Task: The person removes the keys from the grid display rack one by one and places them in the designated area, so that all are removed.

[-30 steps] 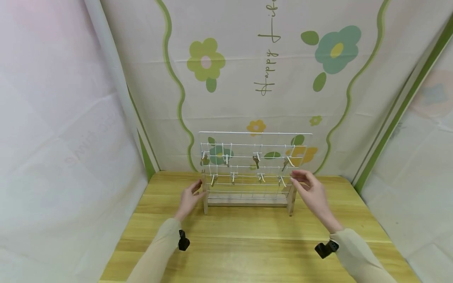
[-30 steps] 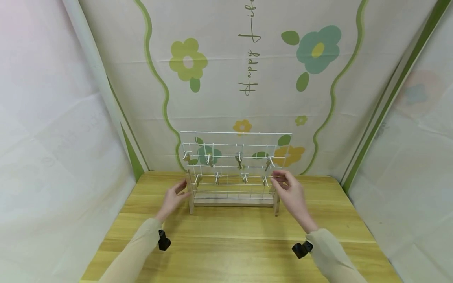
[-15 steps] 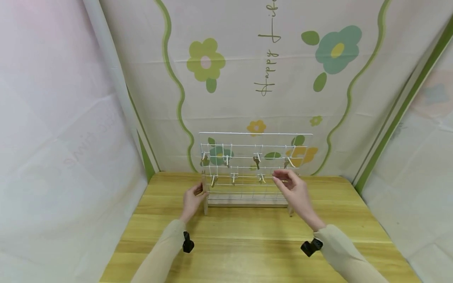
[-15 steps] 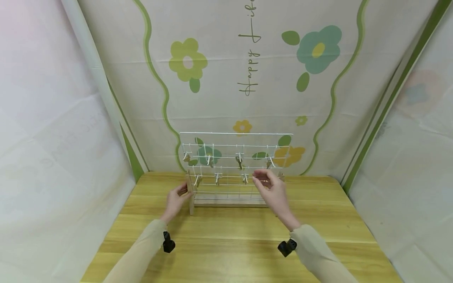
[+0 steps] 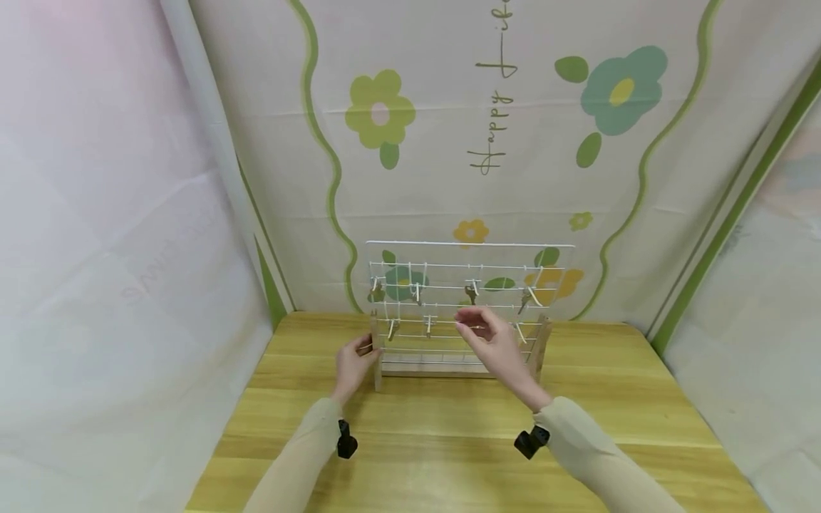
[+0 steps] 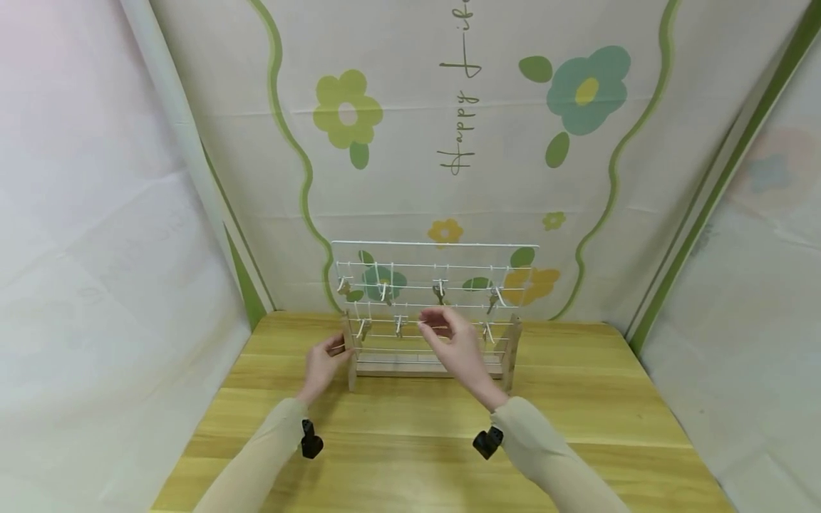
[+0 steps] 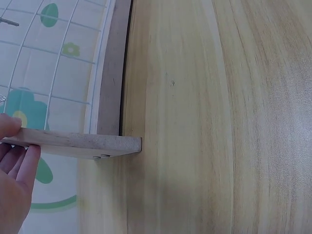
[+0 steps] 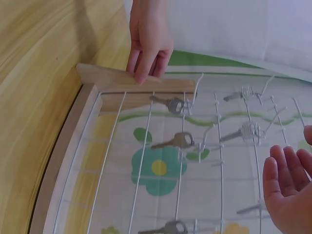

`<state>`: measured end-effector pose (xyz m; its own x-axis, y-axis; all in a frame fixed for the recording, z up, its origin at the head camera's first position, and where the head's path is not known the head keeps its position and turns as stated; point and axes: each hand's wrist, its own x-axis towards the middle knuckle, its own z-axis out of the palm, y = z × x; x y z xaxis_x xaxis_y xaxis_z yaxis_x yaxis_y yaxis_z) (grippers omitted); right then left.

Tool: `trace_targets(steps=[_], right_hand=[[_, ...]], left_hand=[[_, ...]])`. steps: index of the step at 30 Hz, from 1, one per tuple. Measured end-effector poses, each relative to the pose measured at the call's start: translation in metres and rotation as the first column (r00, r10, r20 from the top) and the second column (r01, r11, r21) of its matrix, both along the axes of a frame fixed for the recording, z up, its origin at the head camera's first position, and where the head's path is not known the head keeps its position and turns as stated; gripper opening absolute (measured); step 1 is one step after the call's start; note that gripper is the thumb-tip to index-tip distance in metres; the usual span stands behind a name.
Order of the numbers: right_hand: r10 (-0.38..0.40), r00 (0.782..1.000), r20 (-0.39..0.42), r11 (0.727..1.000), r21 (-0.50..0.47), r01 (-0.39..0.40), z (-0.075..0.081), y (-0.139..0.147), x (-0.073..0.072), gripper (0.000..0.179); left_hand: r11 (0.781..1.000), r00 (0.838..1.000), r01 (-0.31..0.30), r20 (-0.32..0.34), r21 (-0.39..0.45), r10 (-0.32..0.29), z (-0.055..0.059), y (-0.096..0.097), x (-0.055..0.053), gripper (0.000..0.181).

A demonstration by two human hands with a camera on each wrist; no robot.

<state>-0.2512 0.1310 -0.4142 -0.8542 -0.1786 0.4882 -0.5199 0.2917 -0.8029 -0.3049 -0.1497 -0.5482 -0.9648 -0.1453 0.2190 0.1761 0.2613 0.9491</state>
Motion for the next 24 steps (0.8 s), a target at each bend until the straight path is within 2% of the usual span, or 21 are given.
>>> trace_targets(steps=[5,8,12,19,22,24], right_hand=[[0.045,0.998,-0.047,0.999,-0.005,-0.045,-0.003,-0.019,-0.005,0.023],[0.066,0.993,-0.102,0.998,-0.016,-0.068,-0.004,-0.03,-0.007,0.022],[0.088,0.988,-0.13,0.996,-0.022,-0.092,-0.003,-0.044,-0.01,0.022],[0.1,0.991,-0.09,0.995,-0.017,-0.102,-0.007,-0.068,-0.013,0.019],[0.104,0.993,-0.055,0.994,-0.004,-0.105,0.002,-0.077,-0.003,0.018],[0.106,0.994,-0.032,0.994,0.0,-0.106,0.002,-0.084,-0.003,0.017]], left_hand=[[1.0,1.0,0.0,0.005,0.011,0.0,0.0,0.0,0.0,0.04],[1.0,1.0,0.001,-0.006,-0.013,-0.001,0.0,0.0,0.0,0.038],[0.999,1.0,-0.009,-0.013,-0.038,0.008,-0.001,0.0,0.0,0.037],[1.0,1.0,-0.006,-0.017,-0.012,0.005,-0.003,0.0,0.0,0.035],[1.0,1.0,-0.01,-0.021,-0.012,0.01,-0.003,0.001,0.0,0.035],[1.0,1.0,-0.015,-0.021,-0.016,0.014,-0.002,0.001,0.001,0.035]])
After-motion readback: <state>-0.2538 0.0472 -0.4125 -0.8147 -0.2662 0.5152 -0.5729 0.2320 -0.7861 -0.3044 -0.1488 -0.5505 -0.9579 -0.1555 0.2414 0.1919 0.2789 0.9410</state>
